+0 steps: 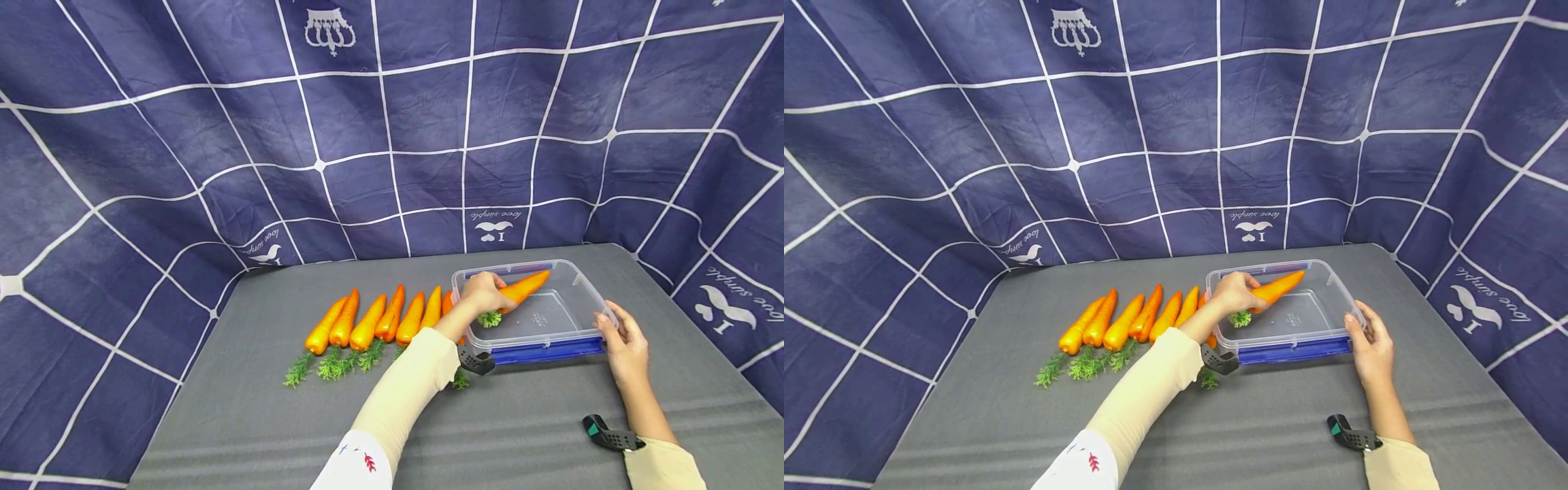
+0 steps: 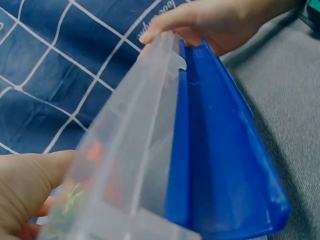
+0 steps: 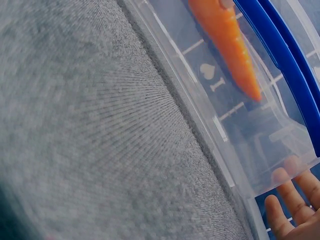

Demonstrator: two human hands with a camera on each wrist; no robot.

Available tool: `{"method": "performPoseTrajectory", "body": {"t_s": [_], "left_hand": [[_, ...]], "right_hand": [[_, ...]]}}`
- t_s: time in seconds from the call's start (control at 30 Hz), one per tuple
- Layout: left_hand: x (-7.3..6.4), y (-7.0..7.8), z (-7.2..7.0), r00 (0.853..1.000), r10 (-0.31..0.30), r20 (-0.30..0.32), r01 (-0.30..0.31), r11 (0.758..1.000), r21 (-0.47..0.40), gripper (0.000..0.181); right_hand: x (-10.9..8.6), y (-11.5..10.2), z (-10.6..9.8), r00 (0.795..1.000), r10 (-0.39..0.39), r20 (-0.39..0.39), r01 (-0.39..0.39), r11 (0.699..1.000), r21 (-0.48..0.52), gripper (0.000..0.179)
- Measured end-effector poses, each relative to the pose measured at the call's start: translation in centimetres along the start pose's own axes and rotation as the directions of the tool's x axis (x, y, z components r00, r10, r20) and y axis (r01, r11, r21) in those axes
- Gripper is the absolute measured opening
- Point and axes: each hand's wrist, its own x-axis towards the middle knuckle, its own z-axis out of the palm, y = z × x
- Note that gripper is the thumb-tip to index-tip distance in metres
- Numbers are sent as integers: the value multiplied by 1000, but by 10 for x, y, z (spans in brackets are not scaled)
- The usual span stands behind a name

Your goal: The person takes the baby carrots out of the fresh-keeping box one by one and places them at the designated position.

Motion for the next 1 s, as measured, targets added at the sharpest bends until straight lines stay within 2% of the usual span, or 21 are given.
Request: {"method": "performPoseTrajectory", "body": {"t_s": [0.4,0.6,0.87,1.0], "left_hand": [[-13,-1,-10,999,20,26,-16,987,-162,36],[-19,-5,-13,999,25,20,-19,963,-270,34],[-28,-8,-20,1000,19,6,-16,941,-337,35],[-32,-11,-24,1000,27,1,-24,911,-411,35]], "right_hand": [[0,0,1,1000,22,-4,-21,999,24,31],[0,0,0,1000,26,-10,-26,1000,-13,32],[0,0,1,999,31,-10,-31,999,-22,32],[0,1,1,999,30,-14,-31,999,-24,33]]}}
